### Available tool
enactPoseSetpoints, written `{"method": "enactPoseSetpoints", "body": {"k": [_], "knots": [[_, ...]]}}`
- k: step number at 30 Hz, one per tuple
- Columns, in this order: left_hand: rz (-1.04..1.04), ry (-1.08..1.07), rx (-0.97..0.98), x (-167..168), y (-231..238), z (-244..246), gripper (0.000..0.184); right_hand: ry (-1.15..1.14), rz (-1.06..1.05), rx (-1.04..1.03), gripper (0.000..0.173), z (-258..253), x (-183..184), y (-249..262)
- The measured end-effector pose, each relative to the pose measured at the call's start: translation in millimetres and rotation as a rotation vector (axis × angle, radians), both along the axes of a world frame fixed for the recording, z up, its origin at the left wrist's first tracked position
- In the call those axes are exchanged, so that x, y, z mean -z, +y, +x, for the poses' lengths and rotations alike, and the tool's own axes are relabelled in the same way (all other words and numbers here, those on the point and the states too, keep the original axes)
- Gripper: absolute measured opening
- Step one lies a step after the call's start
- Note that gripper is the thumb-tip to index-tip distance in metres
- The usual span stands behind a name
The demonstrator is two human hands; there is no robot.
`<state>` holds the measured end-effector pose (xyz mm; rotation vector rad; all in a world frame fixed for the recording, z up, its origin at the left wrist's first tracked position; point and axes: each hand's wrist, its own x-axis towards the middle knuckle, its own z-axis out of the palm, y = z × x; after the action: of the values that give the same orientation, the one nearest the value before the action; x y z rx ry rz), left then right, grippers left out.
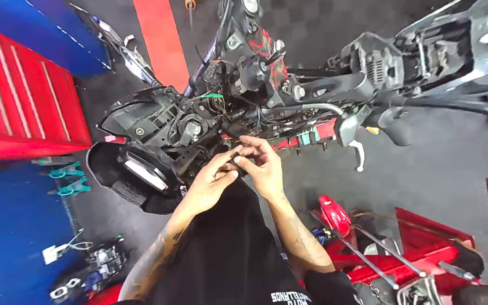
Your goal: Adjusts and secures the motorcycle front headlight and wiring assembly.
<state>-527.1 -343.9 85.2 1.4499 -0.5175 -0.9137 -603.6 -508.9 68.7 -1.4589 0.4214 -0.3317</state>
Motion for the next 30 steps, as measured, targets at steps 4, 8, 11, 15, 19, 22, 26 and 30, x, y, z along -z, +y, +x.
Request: {"method": "enactPoseSetpoints", "body": {"k": [4, 8, 11, 15, 19, 22, 26, 30], "knots": [[0.022, 0.006, -0.034, 1.0, -12.9, 5.9, 0.05, -0.003, 0.061, -0.043, 0.042, 5.9, 2.5, -17.4], [0.125, -0.129, -0.205, 0.3, -22.4, 34.3, 0.061, -0.008, -0.005, -0.116, 0.041, 8.2, -8.0, -43.4], [0.439, -0.432, -0.28, 2.9, -35.9, 60.8, 0.038, -0.043, -0.054, -0.205, 0.029, 4.0, -13.1, -62.2], [0.753, -0.622, -0.143, 8.3, -69.6, 88.7, 0.043, -0.118, -0.019, -0.372, 0.019, 9.4, -16.5, -69.6], [0.821, -0.592, 0.018, 11.2, -86.4, 121.8, 0.046, -0.093, 0.042, -0.49, 0.018, 21.4, -16.5, -60.4], [0.806, -0.544, 0.12, 13.7, -90.0, 144.0, 0.037, -0.035, 0.036, -0.524, 0.018, 29.1, -14.8, -49.5], [0.741, -0.524, 0.224, 18.4, -92.1, 160.9, 0.024, 0.032, -0.015, -0.551, 0.018, 37.5, -12.3, -41.7], [0.753, -0.514, 0.229, 25.2, -86.2, 164.7, 0.02, 0.136, -0.141, -0.526, 0.03, 49.8, -15.0, -39.1]]}}
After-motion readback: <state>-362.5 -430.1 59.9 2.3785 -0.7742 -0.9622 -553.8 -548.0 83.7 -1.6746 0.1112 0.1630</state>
